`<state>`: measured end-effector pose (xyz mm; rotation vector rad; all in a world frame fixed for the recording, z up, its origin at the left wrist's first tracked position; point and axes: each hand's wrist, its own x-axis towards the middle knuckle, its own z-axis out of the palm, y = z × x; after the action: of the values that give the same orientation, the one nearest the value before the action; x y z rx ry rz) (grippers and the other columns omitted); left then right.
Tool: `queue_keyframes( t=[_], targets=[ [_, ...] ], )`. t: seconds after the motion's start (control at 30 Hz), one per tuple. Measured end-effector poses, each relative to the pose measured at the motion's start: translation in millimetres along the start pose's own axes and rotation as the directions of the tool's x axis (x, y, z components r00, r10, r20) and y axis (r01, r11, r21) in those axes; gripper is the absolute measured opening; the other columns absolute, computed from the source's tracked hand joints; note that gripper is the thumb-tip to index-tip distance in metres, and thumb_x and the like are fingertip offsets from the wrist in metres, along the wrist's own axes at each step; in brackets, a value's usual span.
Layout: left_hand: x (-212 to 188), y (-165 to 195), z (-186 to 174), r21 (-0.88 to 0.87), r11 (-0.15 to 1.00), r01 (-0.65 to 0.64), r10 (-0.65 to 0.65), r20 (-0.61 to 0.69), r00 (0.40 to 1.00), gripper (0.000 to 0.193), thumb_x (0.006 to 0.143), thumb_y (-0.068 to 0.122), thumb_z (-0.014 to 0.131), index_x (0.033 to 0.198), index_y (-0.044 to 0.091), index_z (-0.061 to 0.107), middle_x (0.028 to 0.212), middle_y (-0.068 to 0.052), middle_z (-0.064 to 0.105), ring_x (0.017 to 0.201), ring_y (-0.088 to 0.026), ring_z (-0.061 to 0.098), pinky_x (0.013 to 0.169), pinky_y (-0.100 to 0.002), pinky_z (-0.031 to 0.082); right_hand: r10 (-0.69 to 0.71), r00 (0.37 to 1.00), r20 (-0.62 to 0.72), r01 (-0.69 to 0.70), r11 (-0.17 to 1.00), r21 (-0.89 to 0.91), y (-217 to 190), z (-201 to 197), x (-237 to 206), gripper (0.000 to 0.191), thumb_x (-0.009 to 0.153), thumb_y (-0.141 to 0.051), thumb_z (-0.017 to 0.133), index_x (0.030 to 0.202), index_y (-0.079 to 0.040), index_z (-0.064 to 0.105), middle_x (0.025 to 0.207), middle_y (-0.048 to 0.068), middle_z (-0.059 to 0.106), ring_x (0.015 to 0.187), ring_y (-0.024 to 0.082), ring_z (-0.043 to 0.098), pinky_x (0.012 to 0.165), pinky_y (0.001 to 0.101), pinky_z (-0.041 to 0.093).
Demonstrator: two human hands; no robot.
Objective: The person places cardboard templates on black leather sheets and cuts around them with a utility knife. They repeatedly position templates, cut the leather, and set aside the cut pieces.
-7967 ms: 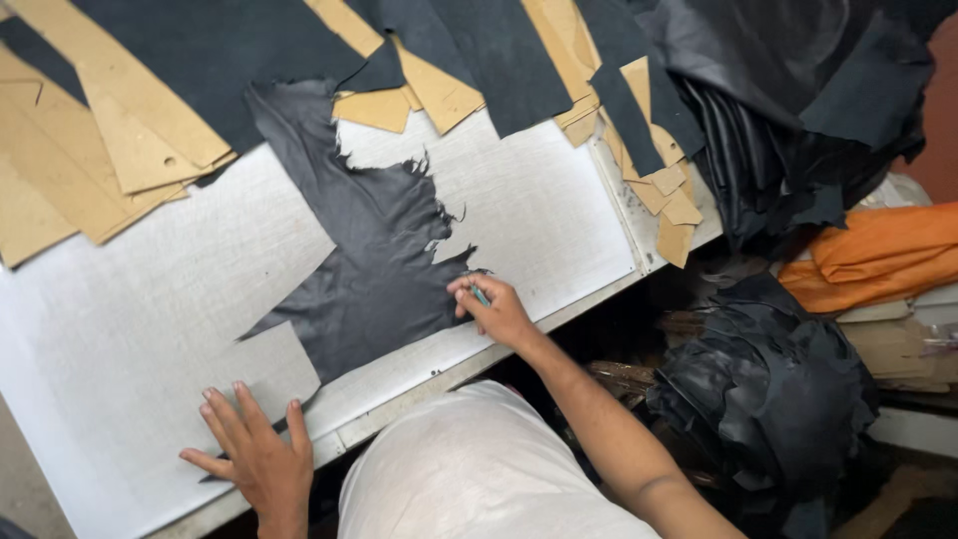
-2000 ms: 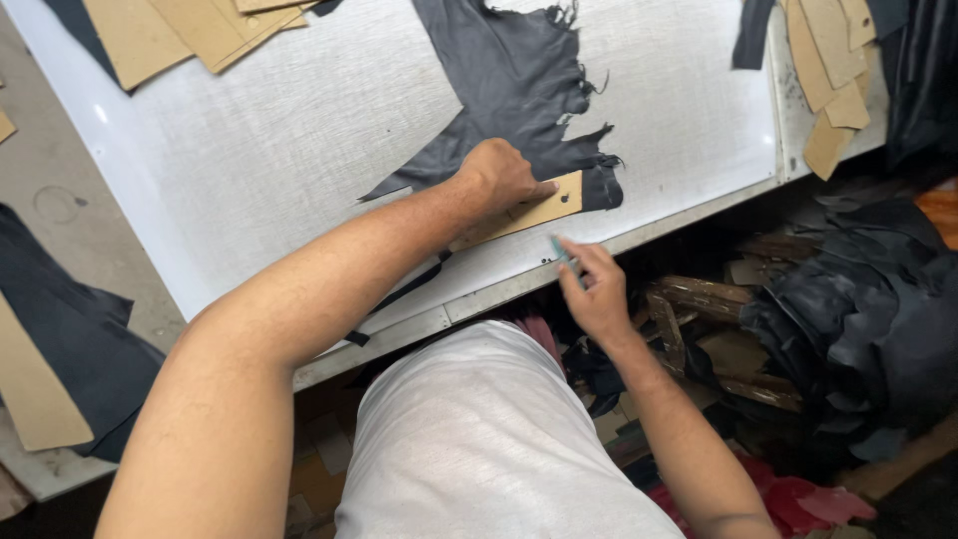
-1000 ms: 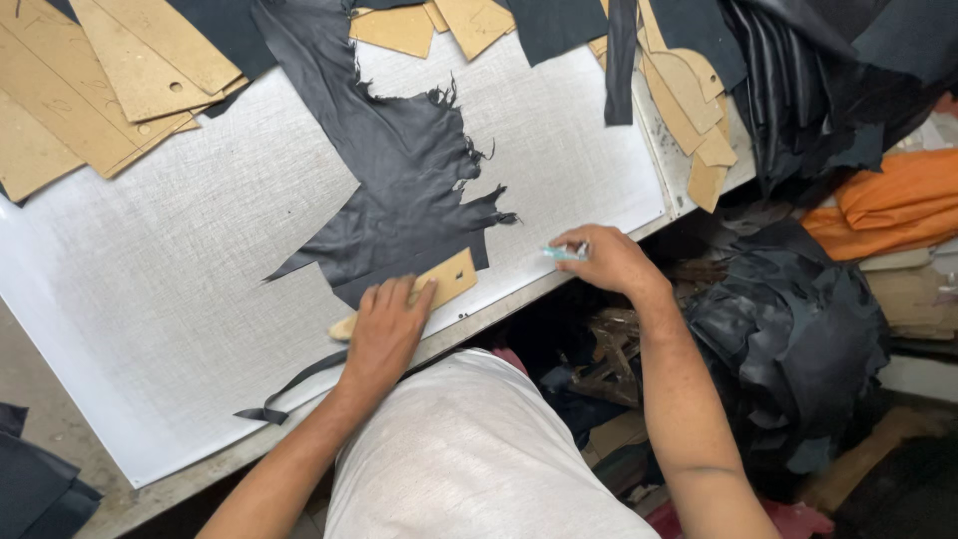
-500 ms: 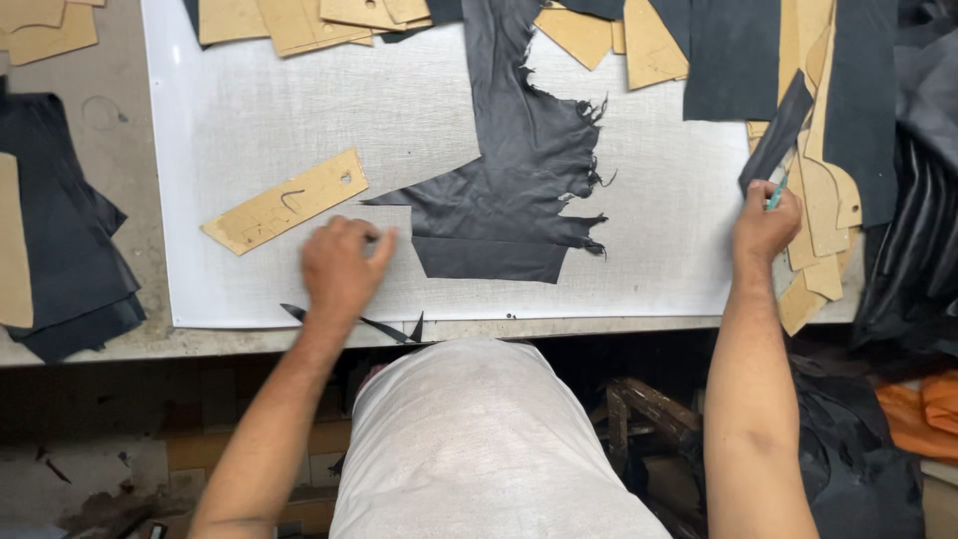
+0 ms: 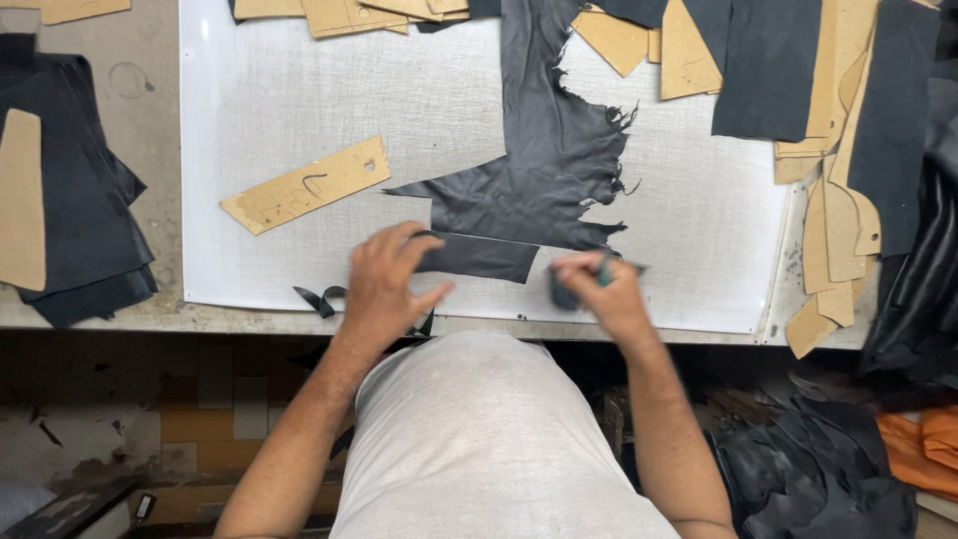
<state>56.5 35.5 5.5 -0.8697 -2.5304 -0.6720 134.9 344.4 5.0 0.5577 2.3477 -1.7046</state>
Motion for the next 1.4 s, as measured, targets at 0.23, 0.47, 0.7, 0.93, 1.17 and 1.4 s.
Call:
queue_keyframes(
  t=[0.23,0.47,0.7,0.93,1.17,1.4],
  targets=[
    [-11,-2,5,-0.364,0.782,0.506,-0.019,0.797,0.603,0.032,0.087,0.045,0.082,0.113,0.026,0.079,0.112,0.004,0.081,0.105,-0.015,0.074,0.108,-0.035,0.053,-0.299,0.937,0.18,0.306,0.952,-0.012,-19,36,-7,0.012,0.09,-0.011,0.076,0.101,-0.007,0.079,0.092,0.004,0.08,0.079,0.009,0.073,0.07,0.0244,0.058],
    [-6,-52,22,-0.247,0.93,0.271,-0.21,0.249,0.946,0.058,0.074,0.033,0.087,0.123,0.008,0.069,0.109,-0.01,0.069,0.101,-0.028,0.062,0.089,-0.044,0.047,-0.324,0.925,-0.2,0.233,0.898,-0.374,7,77,24,0.033,0.08,-0.017,0.087,0.111,-0.008,0.078,0.102,0.005,0.067,0.065,0.011,0.058,0.064,0.0273,0.051],
    [-14,-67,22,-0.397,0.903,0.164,-0.021,0.34,0.94,0.025,0.069,0.023,0.089,0.085,0.013,0.073,0.107,-0.007,0.07,0.107,-0.03,0.062,0.09,-0.044,0.049,-0.489,0.86,-0.147,0.37,0.795,-0.48,14,97,20,0.041,0.08,-0.018,0.089,0.117,-0.007,0.073,0.11,0.008,0.071,0.094,0.02,0.069,0.084,0.0318,0.054],
    [-88,-126,-36,-0.842,0.14,0.521,-0.204,0.49,0.847,0.024,0.084,0.008,0.084,0.096,0.008,0.063,0.094,-0.007,0.069,0.086,-0.015,0.065,0.078,-0.031,0.055,-0.39,0.859,0.332,0.375,0.921,0.111,-31,139,34,0.021,0.075,-0.005,0.083,0.092,-0.002,0.072,0.1,0.007,0.069,0.085,0.017,0.062,0.069,0.0294,0.048],
    [-138,-239,-134,-0.705,0.378,0.6,-0.734,0.168,0.659,0.047,0.088,0.011,0.076,0.132,0.008,0.059,0.1,-0.008,0.072,0.091,-0.016,0.071,0.078,-0.032,0.055,-0.078,0.85,0.521,-0.152,0.91,0.385,-175,267,74,0.023,0.084,-0.011,0.078,0.1,-0.005,0.063,0.071,0.001,0.061,0.051,0.007,0.053,0.04,0.0197,0.036],
    [-155,-329,-229,0.159,0.67,0.725,-0.674,-0.277,0.684,0.058,0.079,0.026,0.084,0.128,0.002,0.062,0.123,-0.021,0.064,0.11,-0.041,0.061,0.09,-0.051,0.05,-0.347,0.794,0.498,0.305,0.938,0.167,-303,391,135,0.015,0.094,-0.013,0.075,0.095,-0.001,0.065,0.072,0.011,0.065,0.05,0.011,0.047,0.042,0.0243,0.032]
  ],
)
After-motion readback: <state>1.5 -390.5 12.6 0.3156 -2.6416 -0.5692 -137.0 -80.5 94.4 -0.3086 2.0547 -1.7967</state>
